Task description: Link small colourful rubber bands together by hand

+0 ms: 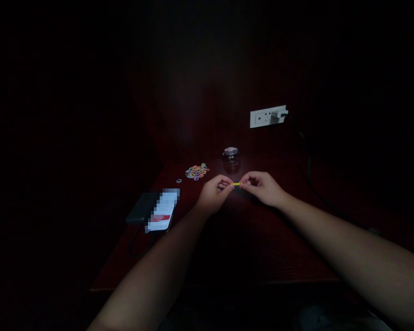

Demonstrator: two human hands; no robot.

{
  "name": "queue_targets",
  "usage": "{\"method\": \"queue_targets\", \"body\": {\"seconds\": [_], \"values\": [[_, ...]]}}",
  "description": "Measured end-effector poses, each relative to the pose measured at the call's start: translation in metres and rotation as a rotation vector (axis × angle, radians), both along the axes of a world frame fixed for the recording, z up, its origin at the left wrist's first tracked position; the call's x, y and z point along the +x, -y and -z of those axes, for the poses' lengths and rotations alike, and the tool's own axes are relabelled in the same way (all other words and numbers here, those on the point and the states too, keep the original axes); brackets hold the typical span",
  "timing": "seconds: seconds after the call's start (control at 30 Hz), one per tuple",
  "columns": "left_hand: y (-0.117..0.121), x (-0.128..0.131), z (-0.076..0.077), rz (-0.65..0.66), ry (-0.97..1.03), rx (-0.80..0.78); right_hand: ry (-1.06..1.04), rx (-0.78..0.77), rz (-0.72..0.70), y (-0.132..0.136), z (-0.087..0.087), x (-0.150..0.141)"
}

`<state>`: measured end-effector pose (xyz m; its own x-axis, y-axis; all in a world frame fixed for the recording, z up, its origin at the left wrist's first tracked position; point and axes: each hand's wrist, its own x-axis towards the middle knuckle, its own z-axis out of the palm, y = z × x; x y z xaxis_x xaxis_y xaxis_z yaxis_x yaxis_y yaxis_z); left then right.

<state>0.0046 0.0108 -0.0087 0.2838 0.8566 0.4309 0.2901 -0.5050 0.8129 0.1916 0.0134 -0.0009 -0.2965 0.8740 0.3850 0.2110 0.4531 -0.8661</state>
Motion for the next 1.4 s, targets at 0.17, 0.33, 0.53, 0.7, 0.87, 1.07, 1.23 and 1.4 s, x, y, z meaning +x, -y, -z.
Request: {"method": "queue_targets", "body": {"seconds": [0.17,0.33,0.53,0.7,0.87,1.07,1.23,1.4], "values": [[0.000,0.000,-0.001,-0.005,-0.010,-0.001,0.006,0.018,0.001,-0.001,0.001,0.001],[0.003,0.000,-0.003,0.003,-0.039,0.007,0.000,0.028,0.000,-0.005,0.003,0.003],[0.007,0.001,-0.008,0.035,-0.091,0.024,-0.049,-0.021,-0.008,-0.015,0.006,0.009],[0.005,0.000,-0.006,0.031,-0.096,0.014,-0.083,-0.065,-0.030,-0.016,0.005,0.009],[0.002,-0.005,-0.001,-0.008,-0.028,0.003,-0.183,-0.070,-0.026,-0.015,0.002,0.015],[0.002,-0.001,0.000,0.010,-0.015,0.003,-0.092,-0.039,-0.169,-0.008,0.006,0.009],[0.003,0.003,0.001,0.016,-0.028,-0.014,0.027,0.036,-0.158,0.000,0.006,-0.001],[0.002,0.003,0.002,0.036,-0.019,-0.027,0.046,0.051,-0.110,0.001,0.002,0.001]]}}
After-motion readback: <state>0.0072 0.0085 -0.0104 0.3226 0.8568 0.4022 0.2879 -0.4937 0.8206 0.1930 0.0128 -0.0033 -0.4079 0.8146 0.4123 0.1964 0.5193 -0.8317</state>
